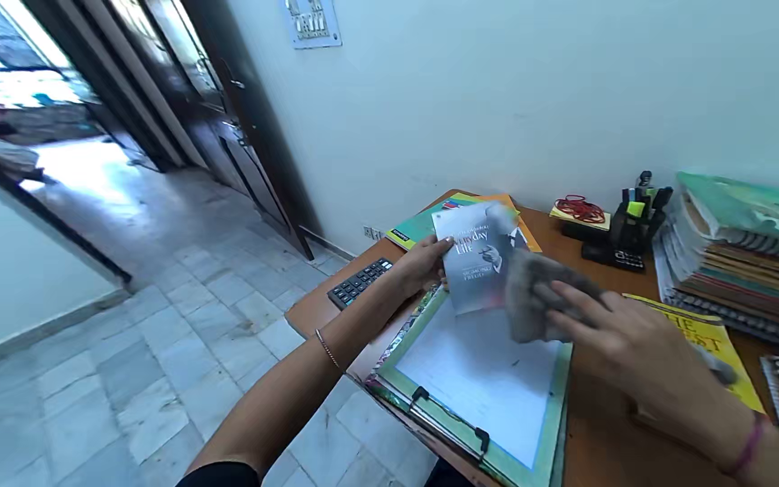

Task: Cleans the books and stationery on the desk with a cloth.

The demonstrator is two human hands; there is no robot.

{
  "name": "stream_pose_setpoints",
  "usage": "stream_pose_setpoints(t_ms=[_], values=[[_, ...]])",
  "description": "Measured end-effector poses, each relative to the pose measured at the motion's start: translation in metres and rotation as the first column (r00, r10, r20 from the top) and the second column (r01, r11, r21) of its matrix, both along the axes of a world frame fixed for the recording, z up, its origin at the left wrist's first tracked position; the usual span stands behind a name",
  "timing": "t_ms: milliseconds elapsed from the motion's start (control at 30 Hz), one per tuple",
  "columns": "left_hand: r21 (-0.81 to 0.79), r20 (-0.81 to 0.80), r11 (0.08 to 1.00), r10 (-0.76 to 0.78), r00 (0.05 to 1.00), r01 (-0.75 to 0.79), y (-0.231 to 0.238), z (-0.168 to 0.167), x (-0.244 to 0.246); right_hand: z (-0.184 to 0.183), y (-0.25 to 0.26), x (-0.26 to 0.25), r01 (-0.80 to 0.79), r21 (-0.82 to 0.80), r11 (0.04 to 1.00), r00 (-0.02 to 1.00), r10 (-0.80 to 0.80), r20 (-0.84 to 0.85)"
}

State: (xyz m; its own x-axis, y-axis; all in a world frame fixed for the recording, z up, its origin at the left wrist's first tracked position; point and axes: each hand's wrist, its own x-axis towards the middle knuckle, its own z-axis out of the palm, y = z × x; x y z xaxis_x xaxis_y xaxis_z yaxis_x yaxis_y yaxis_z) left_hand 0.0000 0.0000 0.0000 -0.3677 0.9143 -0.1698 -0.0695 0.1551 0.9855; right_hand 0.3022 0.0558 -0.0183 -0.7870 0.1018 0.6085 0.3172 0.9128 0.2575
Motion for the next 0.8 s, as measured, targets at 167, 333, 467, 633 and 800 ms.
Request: stream_pose_setpoints(t_ms=[167, 333, 467, 633, 800], values=[[0.435, -0.349, 0.886, 0.0, 0.937, 0.161, -0.016, 0.005, 0.0, 0.02, 0.04, 0.067, 0.262, -0.19, 0.946, 0.965, -0.261, 0.033], [0.605, -0.666, 0.689, 0.162, 0.728, 0.4, -0.017, -0.006, 0.017, 0.097, 0.04, 0.066, 0.147, -0.362, 0.92, 0.953, -0.229, -0.197], [0.606, -0.691, 0.64, 0.128, 0.712, 0.473, -0.016, -0.01, 0.024, 0.138, 0.02, 0.034, 0.002, -0.347, 0.938, 0.961, -0.099, -0.26], [0.619, -0.699, 0.652, 0.205, 0.685, 0.437, -0.019, -0.008, 0.036, 0.131, -0.013, -0.023, -0.193, -0.208, 0.959, 0.969, 0.153, -0.194], [0.503, -0.832, 0.704, 0.236, 0.502, 0.501, -0.029, -0.005, 0.023, 0.093, 0.002, -0.006, -0.156, -0.133, 0.979, 0.987, 0.148, -0.066]])
